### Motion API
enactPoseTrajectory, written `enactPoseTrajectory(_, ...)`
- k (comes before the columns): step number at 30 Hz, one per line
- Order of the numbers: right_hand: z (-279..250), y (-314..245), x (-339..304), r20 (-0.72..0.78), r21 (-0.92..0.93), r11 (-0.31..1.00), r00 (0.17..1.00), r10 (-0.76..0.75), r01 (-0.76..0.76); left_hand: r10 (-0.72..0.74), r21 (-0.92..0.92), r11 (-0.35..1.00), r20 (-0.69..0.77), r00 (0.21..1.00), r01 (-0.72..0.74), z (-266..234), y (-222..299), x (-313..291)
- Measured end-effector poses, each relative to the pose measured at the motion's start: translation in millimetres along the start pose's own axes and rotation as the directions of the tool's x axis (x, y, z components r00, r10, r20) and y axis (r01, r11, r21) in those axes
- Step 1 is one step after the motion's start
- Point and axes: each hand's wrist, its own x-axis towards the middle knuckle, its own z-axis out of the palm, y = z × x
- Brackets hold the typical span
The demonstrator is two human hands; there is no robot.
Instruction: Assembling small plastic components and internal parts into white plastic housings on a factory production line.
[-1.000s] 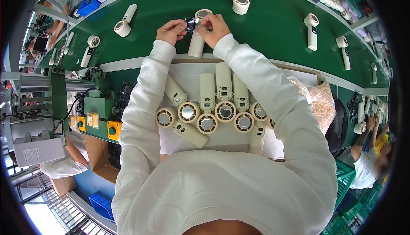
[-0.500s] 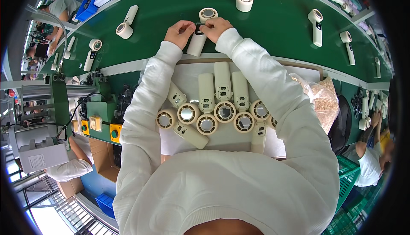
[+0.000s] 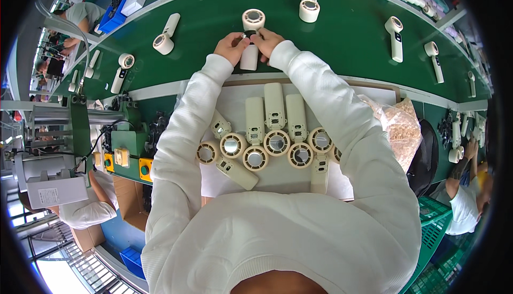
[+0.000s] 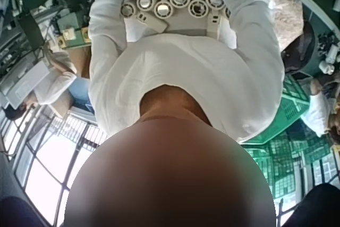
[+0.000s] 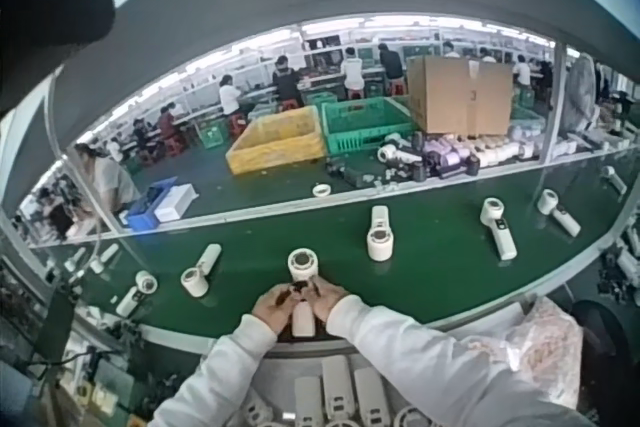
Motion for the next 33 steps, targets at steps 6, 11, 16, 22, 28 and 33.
enactPoseTrajectory(6, 8, 4, 11, -0.202, 0.083, 0.897, 0.889, -0.412, 0.435, -0.038, -0.289, 0.957, -0.048, 0.998, 0.023, -8, 25, -5)
enactPoseTrajectory(11, 1, -9, -5, -0.291, 0.126, 0.827, 0.817, -0.498, 0.548, 0.108, -0.239, 0.961, -0.130, 0.986, -0.137, -10, 32, -5)
enactPoseTrajectory(16, 1, -17, -10, -0.289, 0.323, 0.638, 0.715, -0.637, 0.699, 0.244, -0.268, 0.913, -0.245, 0.938, -0.307, -13, 47, -7)
enactPoseTrajectory(22, -6, -41, -29, -0.395, 0.541, 0.461, 0.696, -0.600, 0.704, 0.358, -0.228, 0.877, -0.277, 0.892, -0.423, -17, 92, -31)
enactPoseTrajectory(28, -56, -52, -70, -0.448, 0.363, 0.635, 0.725, -0.523, 0.682, 0.325, -0.335, 0.860, -0.226, 0.918, -0.386, 4, 135, -28)
enactPoseTrajectory(33, -119, -12, -116, -0.424, -0.326, 0.877, 0.774, -0.470, 0.354, 0.312, -0.181, 0.915, -0.251, 0.916, -0.361, 55, 99, 32)
